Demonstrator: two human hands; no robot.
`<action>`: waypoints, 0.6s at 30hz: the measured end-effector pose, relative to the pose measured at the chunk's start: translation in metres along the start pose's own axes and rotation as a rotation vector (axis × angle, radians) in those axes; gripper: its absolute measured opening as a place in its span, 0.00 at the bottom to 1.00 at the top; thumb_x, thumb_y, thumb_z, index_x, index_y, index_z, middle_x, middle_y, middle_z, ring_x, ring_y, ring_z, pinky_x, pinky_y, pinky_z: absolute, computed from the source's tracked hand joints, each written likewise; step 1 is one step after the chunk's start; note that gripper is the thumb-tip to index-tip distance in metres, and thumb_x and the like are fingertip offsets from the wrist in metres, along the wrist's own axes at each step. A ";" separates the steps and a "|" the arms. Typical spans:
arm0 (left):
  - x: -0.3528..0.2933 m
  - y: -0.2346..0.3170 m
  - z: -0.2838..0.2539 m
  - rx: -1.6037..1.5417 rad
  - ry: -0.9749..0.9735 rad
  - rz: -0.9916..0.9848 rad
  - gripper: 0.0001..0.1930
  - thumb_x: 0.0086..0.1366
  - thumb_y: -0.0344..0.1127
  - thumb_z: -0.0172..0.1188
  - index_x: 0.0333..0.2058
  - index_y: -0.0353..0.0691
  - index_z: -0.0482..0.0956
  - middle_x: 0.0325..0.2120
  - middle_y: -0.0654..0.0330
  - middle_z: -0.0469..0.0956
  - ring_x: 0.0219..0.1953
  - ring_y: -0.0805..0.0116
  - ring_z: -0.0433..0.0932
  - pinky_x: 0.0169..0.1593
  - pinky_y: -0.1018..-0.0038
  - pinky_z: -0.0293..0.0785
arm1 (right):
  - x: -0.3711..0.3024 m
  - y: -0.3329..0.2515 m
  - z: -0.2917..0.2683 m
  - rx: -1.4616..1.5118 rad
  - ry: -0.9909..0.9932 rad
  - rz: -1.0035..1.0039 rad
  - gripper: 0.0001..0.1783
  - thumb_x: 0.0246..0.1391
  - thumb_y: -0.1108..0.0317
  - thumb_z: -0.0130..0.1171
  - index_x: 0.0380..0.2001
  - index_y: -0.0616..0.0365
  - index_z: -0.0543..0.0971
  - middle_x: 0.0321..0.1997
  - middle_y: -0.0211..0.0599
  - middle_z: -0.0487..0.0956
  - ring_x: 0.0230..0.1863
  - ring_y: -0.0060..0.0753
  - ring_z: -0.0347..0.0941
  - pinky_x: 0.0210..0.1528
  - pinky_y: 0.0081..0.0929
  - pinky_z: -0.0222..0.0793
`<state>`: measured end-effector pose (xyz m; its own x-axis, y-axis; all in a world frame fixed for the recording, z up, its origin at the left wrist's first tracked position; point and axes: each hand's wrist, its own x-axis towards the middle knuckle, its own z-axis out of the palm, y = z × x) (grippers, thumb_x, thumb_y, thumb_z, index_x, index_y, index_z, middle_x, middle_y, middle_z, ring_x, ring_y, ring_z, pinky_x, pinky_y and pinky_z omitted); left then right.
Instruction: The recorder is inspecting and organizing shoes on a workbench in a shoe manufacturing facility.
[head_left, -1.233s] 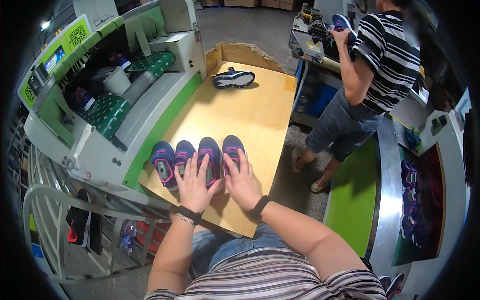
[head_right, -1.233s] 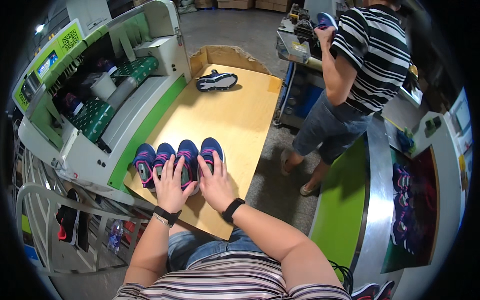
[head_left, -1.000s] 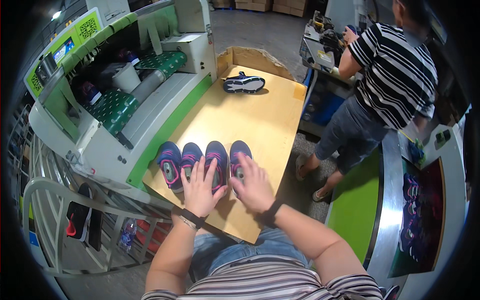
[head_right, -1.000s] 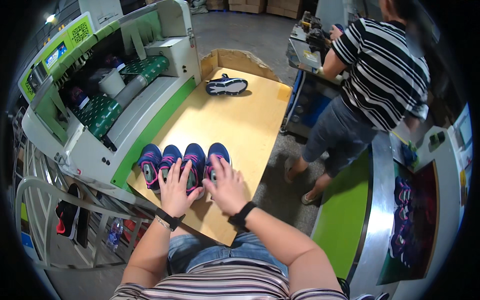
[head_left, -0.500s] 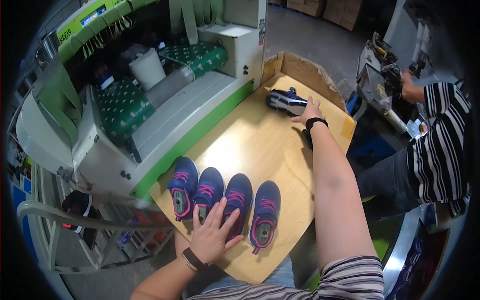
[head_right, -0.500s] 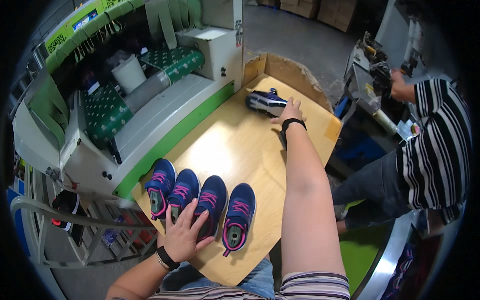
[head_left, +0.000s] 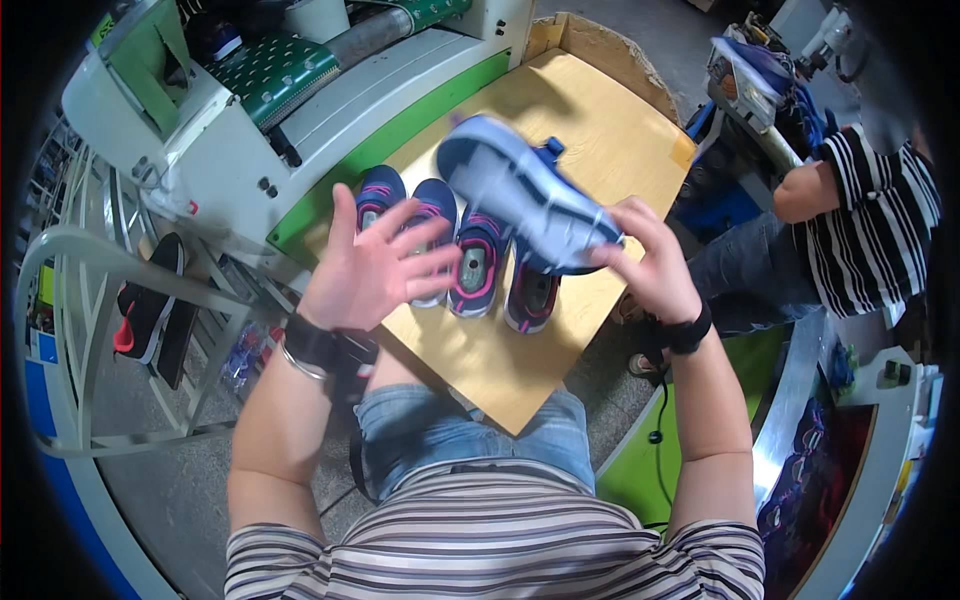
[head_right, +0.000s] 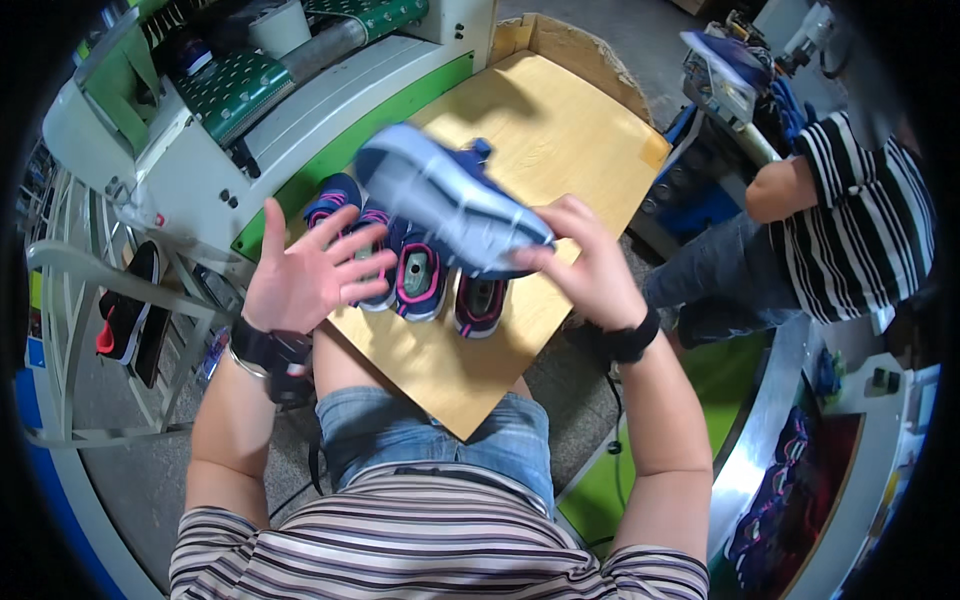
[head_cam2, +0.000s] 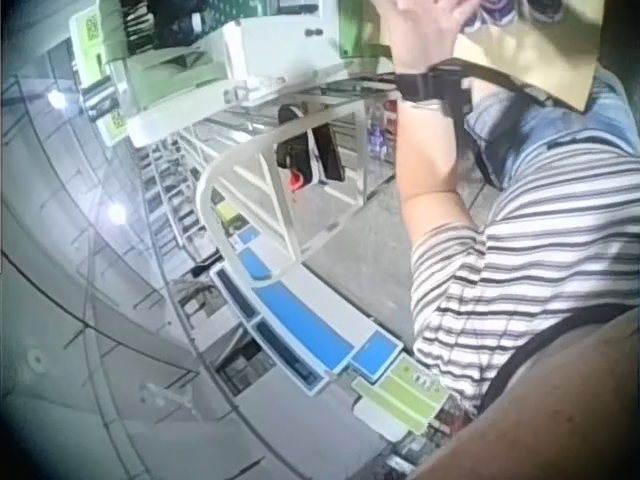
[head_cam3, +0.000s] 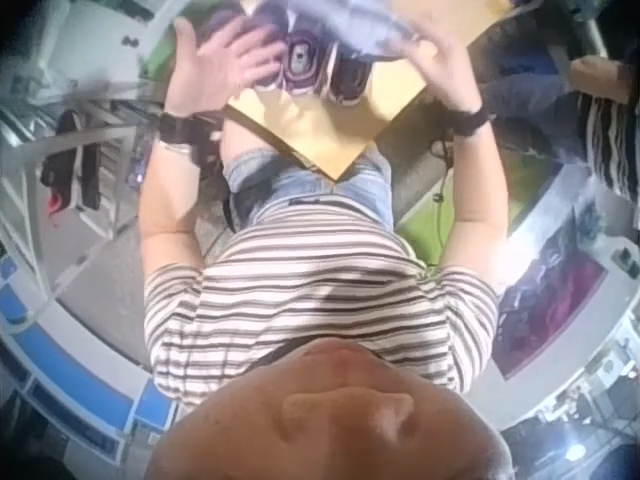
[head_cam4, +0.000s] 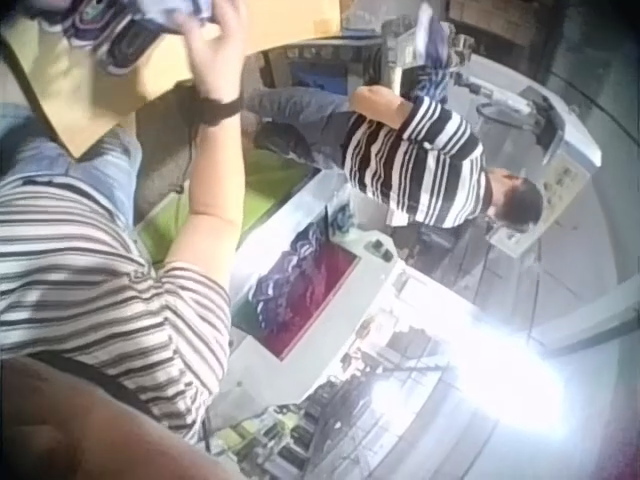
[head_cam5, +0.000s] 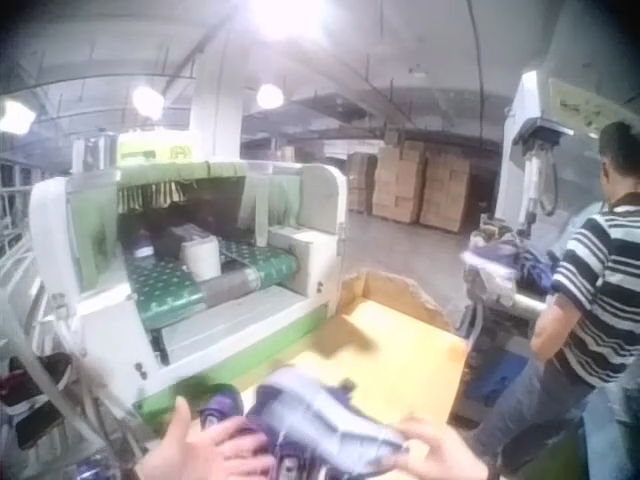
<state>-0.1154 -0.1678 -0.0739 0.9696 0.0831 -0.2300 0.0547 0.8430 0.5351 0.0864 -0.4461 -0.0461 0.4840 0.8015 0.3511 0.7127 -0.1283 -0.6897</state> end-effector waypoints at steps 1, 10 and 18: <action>-0.013 -0.001 0.006 0.113 -0.130 -0.075 0.50 0.64 0.75 0.43 0.72 0.44 0.46 0.69 0.41 0.53 0.64 0.34 0.63 0.59 0.43 0.70 | -0.007 -0.020 0.007 -0.042 0.015 -0.071 0.24 0.45 0.69 0.72 0.48 0.61 0.79 0.42 0.40 0.75 0.45 0.38 0.74 0.48 0.30 0.69; -0.083 -0.007 0.059 0.761 -0.189 -0.064 0.49 0.59 0.37 0.69 0.72 0.38 0.47 0.71 0.54 0.48 0.72 0.64 0.49 0.72 0.66 0.44 | -0.031 -0.045 0.052 -0.028 0.060 -0.177 0.39 0.37 0.89 0.62 0.57 0.53 0.76 0.57 0.43 0.69 0.56 0.44 0.71 0.58 0.32 0.70; -0.005 0.062 0.073 0.601 0.160 0.816 0.38 0.60 0.25 0.61 0.67 0.36 0.54 0.53 0.54 0.72 0.50 0.65 0.75 0.58 0.69 0.71 | -0.057 0.011 0.155 -0.033 0.306 0.357 0.54 0.47 0.65 0.72 0.72 0.55 0.50 0.73 0.66 0.49 0.76 0.60 0.43 0.73 0.43 0.49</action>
<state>-0.0992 -0.1548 0.0195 0.7242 0.6189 0.3042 -0.4538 0.0956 0.8860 -0.0117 -0.4026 -0.1720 0.8258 0.4953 0.2696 0.4877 -0.3873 -0.7824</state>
